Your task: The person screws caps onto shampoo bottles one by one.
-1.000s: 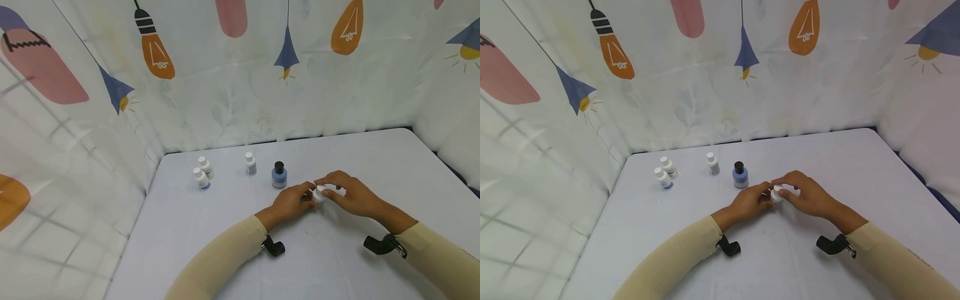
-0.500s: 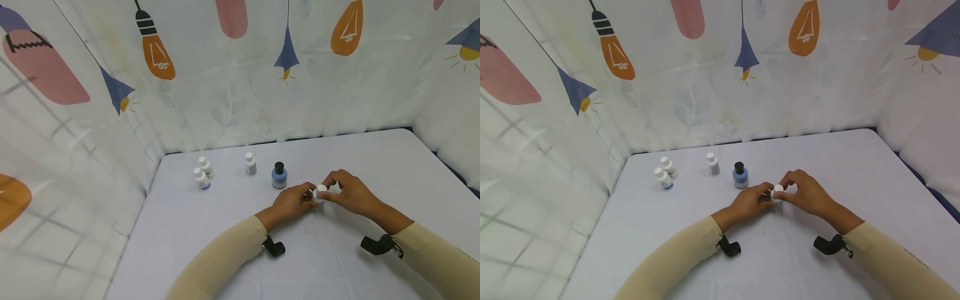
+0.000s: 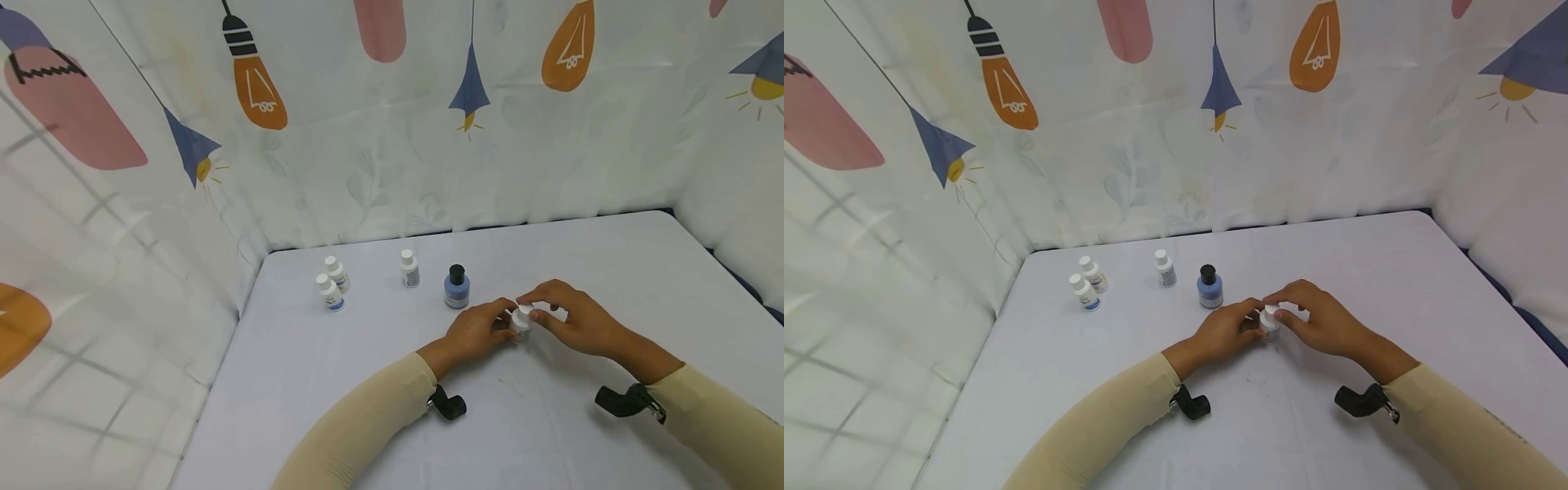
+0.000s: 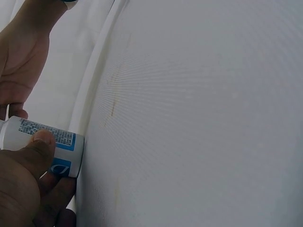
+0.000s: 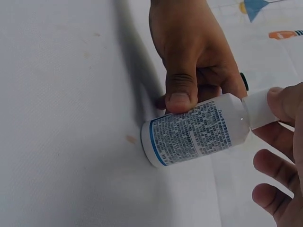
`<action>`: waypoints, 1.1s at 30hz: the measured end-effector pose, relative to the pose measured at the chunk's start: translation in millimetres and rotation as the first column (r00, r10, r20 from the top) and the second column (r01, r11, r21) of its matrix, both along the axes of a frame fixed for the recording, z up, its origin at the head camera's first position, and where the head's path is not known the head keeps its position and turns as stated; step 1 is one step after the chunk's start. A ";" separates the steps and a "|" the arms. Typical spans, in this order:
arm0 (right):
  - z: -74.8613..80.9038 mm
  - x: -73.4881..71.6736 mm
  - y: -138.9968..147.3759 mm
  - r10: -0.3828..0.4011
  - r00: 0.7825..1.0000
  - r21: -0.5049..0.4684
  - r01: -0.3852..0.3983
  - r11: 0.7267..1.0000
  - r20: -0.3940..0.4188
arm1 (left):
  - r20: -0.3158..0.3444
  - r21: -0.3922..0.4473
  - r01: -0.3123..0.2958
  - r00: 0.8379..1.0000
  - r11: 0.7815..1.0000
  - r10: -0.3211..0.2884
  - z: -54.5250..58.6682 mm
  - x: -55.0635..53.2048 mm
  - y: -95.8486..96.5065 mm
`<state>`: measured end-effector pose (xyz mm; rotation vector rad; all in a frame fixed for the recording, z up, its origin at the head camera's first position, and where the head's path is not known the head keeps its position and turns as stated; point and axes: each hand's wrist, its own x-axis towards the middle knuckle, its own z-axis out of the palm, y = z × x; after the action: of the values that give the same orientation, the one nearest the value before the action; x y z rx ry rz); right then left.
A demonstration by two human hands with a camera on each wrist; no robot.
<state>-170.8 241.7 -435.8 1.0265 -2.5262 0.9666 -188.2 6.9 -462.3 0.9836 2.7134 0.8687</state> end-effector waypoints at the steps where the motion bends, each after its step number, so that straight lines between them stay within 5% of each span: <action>1: -0.4 0.1 -0.1 -0.017 1.000 0.002 0.017 1.000 0.007 | 0.000 0.000 0.000 1.000 1.000 0.000 -0.1 0.1 0.0; 12: 3.9 4.5 -7.6 -0.214 0.953 0.071 0.203 0.977 0.216 | 0.006 0.007 0.004 1.000 1.000 -0.004 -1.4 0.0 0.9; 19: 2.8 3.9 -1.2 -0.048 0.997 0.007 0.047 0.999 0.060 | -0.004 0.005 0.012 1.000 1.000 -0.012 -1.8 -1.0 0.5; 23: 3.0 -0.4 0.5 0.032 0.999 0.012 -0.032 0.999 -0.012 | -0.009 0.004 0.012 1.000 1.000 -0.012 -2.1 -1.5 0.2; 33: 0.0 1.3 -1.9 -0.086 0.996 0.047 0.085 0.995 0.033 | 0.017 0.009 0.001 1.000 1.000 -0.001 -0.9 -0.8 1.0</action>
<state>-169.5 239.8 -435.8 0.9132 -2.6081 0.9152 -189.1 7.9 -463.2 0.9748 2.6964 0.8861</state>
